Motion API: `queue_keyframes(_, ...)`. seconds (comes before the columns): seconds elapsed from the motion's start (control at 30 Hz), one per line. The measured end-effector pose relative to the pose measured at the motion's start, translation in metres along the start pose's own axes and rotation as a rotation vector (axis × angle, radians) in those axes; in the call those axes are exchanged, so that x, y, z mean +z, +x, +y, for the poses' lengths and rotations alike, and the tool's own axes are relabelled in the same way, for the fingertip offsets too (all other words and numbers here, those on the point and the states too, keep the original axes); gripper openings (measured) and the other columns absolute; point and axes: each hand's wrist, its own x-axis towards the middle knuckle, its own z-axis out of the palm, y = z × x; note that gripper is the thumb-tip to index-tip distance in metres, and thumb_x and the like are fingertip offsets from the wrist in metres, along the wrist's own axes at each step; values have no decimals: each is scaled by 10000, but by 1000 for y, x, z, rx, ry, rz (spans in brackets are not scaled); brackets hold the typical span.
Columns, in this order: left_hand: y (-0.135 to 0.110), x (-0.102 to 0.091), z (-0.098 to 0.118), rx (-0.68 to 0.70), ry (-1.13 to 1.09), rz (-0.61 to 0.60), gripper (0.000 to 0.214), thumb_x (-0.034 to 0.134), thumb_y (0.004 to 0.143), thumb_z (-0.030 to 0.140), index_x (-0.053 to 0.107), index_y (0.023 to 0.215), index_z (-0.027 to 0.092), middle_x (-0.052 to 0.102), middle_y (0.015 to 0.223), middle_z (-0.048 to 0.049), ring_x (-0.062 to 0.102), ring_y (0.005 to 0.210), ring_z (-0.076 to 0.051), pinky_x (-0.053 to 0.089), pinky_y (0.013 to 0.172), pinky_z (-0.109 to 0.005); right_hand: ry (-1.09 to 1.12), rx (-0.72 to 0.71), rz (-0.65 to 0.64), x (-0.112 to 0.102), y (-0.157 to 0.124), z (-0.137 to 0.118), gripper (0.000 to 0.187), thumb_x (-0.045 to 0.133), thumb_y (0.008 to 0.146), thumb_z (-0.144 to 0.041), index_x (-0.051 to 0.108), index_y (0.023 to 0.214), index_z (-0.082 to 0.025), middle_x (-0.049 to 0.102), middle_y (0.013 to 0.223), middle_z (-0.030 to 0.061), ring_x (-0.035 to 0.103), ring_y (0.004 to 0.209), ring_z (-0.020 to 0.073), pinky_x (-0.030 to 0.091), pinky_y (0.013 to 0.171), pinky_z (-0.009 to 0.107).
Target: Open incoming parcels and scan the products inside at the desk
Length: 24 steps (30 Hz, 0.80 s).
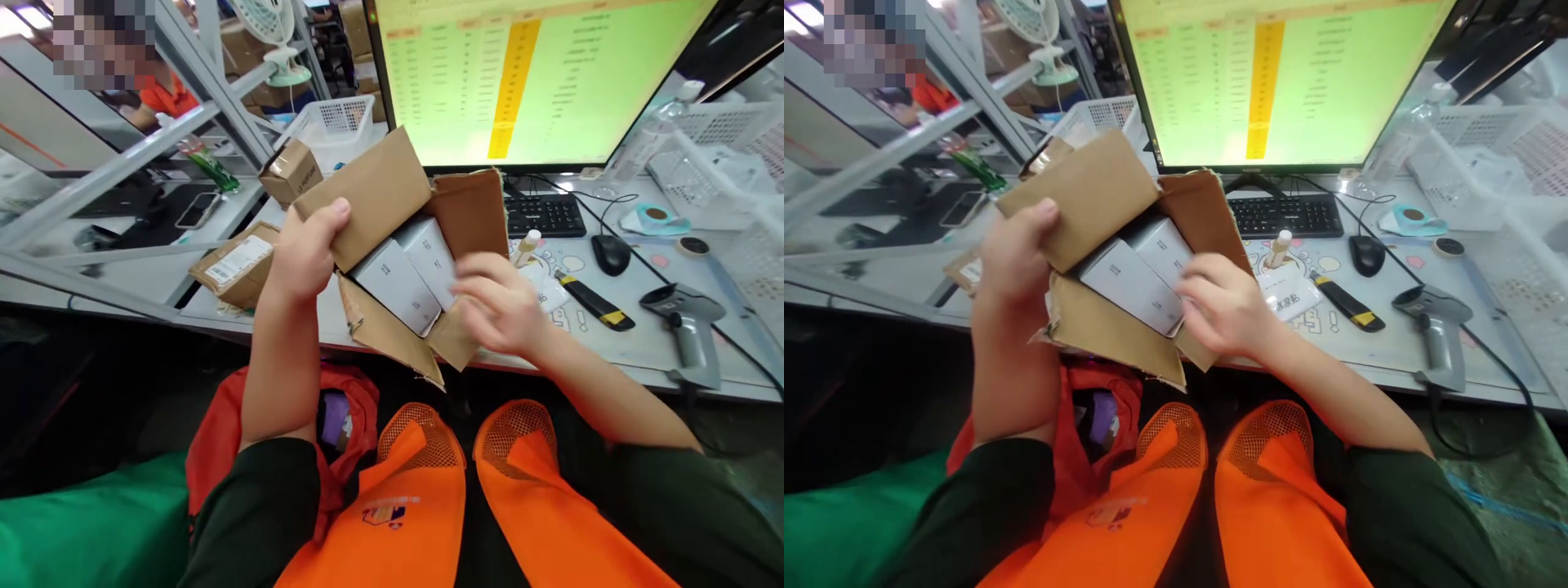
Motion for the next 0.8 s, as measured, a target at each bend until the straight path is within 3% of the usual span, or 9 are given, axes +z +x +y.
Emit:
queue_keyframes(0.07, 4, 7, 0, 9, -9, -68, 312, 846, 775, 418, 681, 925, 199, 793, 1063, -48, 717, 1085, -281, 624, 1000, -406, -51, -70, -65, 21, 33, -23, 482, 478, 1026, -461, 637, 1441, -272, 592, 1513, 123, 446, 1493, 391, 415, 1160, 597)
queue_keyframes(0.17, 4, 21, 0, 27, 20, -144, 254, 795, 850, 381, 698, 958, 173, 781, 1027, -59, 719, 1008, -257, 623, 950, -381, -132, -13, -87, 44, 56, -15, 546, 426, 1065, -506, 544, 1518, -226, 495, 1602, 154, 283, 1586, 426, 318, 1189, 630)
queue_keyframes(0.23, -4, 34, 4, 15, 71, -226, 240, 766, 883, 379, 712, 938, 152, 766, 962, -70, 717, 930, -245, 626, 884, -367, -129, 31, -73, 51, 40, -1, 545, 458, 1052, -544, 562, 1480, -224, 501, 1574, 169, 273, 1582, 449, 293, 1182, 650)
queue_keyframes(0.37, -34, 55, 17, -8, 193, -401, 280, 720, 929, 423, 700, 819, 167, 712, 839, -62, 712, 881, -244, 613, 838, -345, -52, 135, 81, 63, -24, 9, 506, 601, 969, -590, 601, 1370, -282, 508, 1487, 158, 272, 1577, 457, 302, 1179, 714)
queue_keyframes(0.43, -44, 59, 21, 0, 196, -377, 270, 734, 927, 429, 696, 827, 181, 695, 830, -46, 706, 941, -245, 603, 888, -327, -11, 196, 197, 74, -44, 7, 453, 638, 955, -553, 605, 1332, -305, 488, 1465, 152, 283, 1577, 427, 320, 1201, 721)
queue_keyframes(0.53, -47, 57, 17, 1, 198, -305, 258, 759, 925, 416, 710, 877, 167, 688, 842, -34, 679, 952, -228, 588, 933, -318, 29, 278, 290, 86, -48, 3, 358, 616, 979, -446, 616, 1311, -311, 468, 1461, 154, 385, 1523, 389, 372, 1212, 701)
queue_keyframes(0.63, -42, 53, 8, 31, 190, -273, 230, 756, 939, 355, 728, 934, 127, 707, 887, -39, 671, 952, -221, 581, 968, -344, 27, 310, 266, 69, -34, -4, 356, 597, 983, -413, 639, 1323, -320, 460, 1499, 140, 427, 1496, 398, 390, 1205, 715)
queue_keyframes(0.73, -32, 43, 3, 60, 143, -234, 207, 776, 927, 297, 718, 1010, 117, 744, 984, -36, 688, 1075, -251, 562, 1073, -387, 5, 257, 299, 18, -31, -18, 389, 624, 962, -445, 669, 1330, -325, 478, 1524, 116, 407, 1515, 438, 374, 1199, 736)
queue_keyframes(0.8, -22, 27, 3, 53, 126, -93, 240, 781, 925, 264, 684, 1073, 102, 747, 1081, -44, 679, 1180, -266, 520, 1165, -439, 55, 191, 474, -23, -40, -23, 389, 664, 936, -448, 691, 1301, -314, 537, 1491, 97, 454, 1490, 440, 365, 1213, 711)
